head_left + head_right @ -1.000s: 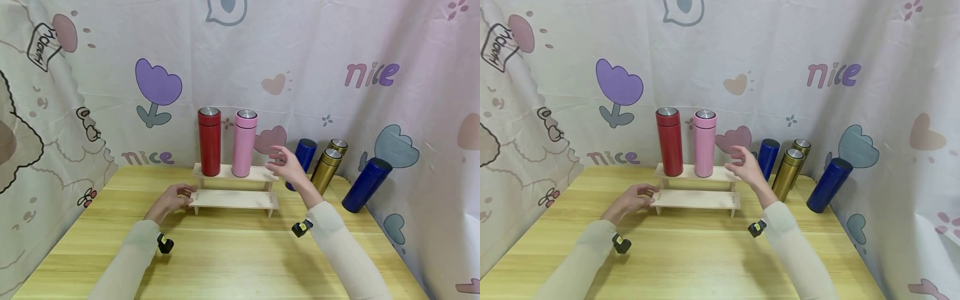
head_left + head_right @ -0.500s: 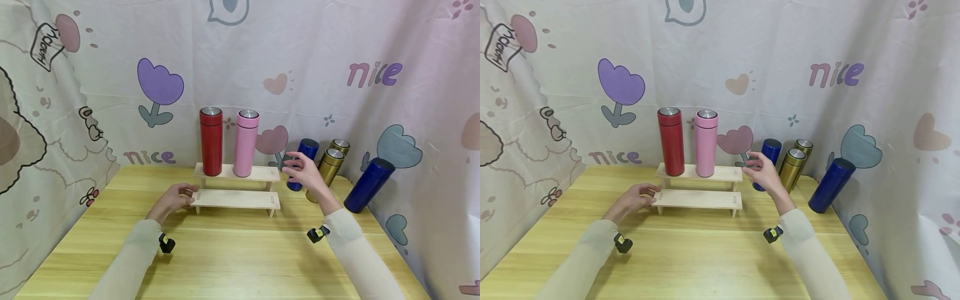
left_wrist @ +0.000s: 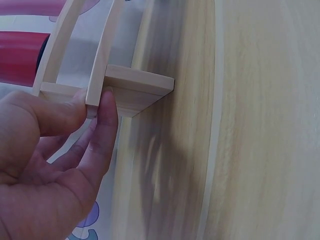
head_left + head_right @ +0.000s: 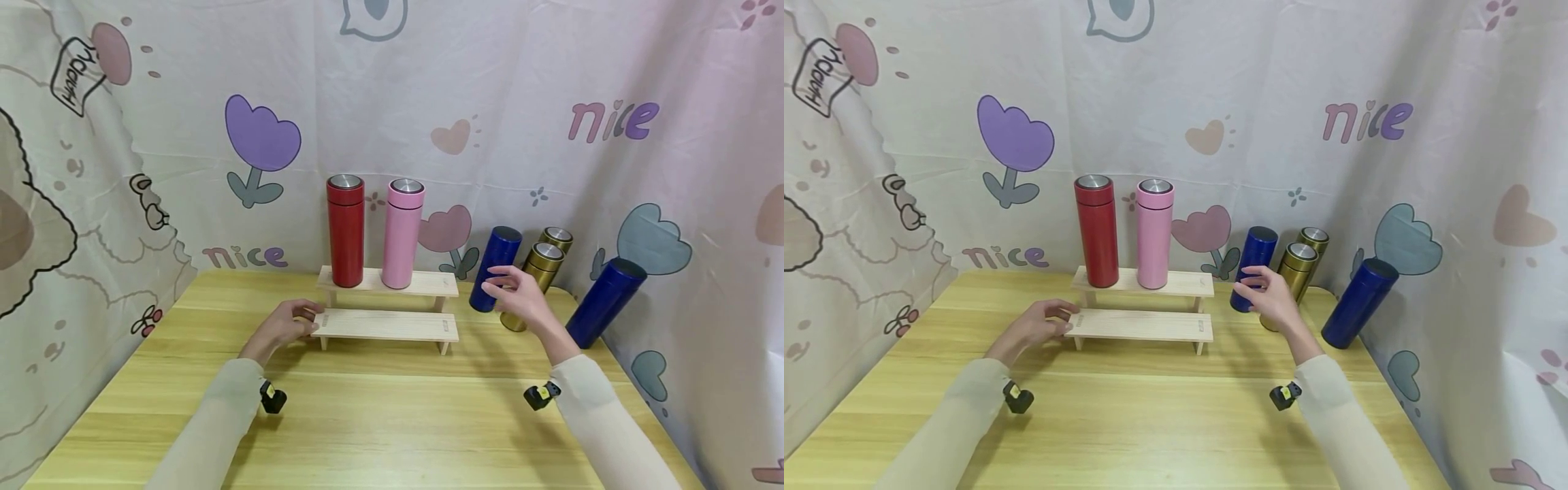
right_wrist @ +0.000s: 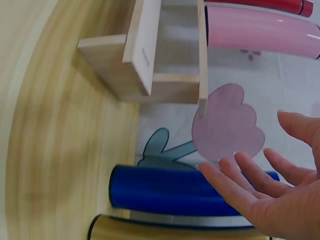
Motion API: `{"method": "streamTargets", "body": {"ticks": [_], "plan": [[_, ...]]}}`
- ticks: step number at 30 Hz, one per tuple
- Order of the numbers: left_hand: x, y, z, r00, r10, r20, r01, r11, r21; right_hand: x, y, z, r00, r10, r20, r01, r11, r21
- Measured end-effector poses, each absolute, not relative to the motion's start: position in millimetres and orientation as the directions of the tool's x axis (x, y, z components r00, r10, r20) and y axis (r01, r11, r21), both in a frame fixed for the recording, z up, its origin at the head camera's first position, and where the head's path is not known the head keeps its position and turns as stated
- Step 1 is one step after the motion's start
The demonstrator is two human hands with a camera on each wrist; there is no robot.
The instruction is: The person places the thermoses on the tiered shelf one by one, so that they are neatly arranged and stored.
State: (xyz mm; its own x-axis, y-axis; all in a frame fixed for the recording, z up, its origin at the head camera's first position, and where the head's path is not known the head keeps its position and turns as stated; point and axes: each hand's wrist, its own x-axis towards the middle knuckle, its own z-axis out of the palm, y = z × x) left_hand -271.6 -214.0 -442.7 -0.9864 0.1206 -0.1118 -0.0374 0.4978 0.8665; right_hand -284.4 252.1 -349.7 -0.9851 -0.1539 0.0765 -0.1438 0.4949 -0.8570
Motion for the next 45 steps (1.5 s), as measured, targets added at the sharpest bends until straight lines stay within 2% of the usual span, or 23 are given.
{"method": "streamTargets", "body": {"ticks": [7, 14, 27, 45], "plan": [[-271.2, -213.9, -441.5, -0.986, 0.129, -0.104, -0.026, 0.496, 0.868, -283.3, 269.6, -362.6, -0.989, -0.136, 0.066, -0.130, 0.545, -0.828], [-272.6, -214.4, -442.9, -0.987, 0.123, -0.104, -0.028, 0.505, 0.863, -280.3, 283.0, -373.4, -0.991, -0.122, 0.049, -0.107, 0.529, -0.842], [-272.5, -213.4, -444.2, -0.987, 0.124, -0.101, -0.026, 0.499, 0.866, -274.4, 315.6, -379.2, -0.995, -0.096, -0.023, -0.034, 0.552, -0.833], [-272.4, -213.3, -444.1, -0.986, 0.127, -0.111, -0.036, 0.486, 0.873, -276.0, 348.8, -389.7, -0.999, -0.015, -0.039, 0.022, 0.591, -0.807]]}}
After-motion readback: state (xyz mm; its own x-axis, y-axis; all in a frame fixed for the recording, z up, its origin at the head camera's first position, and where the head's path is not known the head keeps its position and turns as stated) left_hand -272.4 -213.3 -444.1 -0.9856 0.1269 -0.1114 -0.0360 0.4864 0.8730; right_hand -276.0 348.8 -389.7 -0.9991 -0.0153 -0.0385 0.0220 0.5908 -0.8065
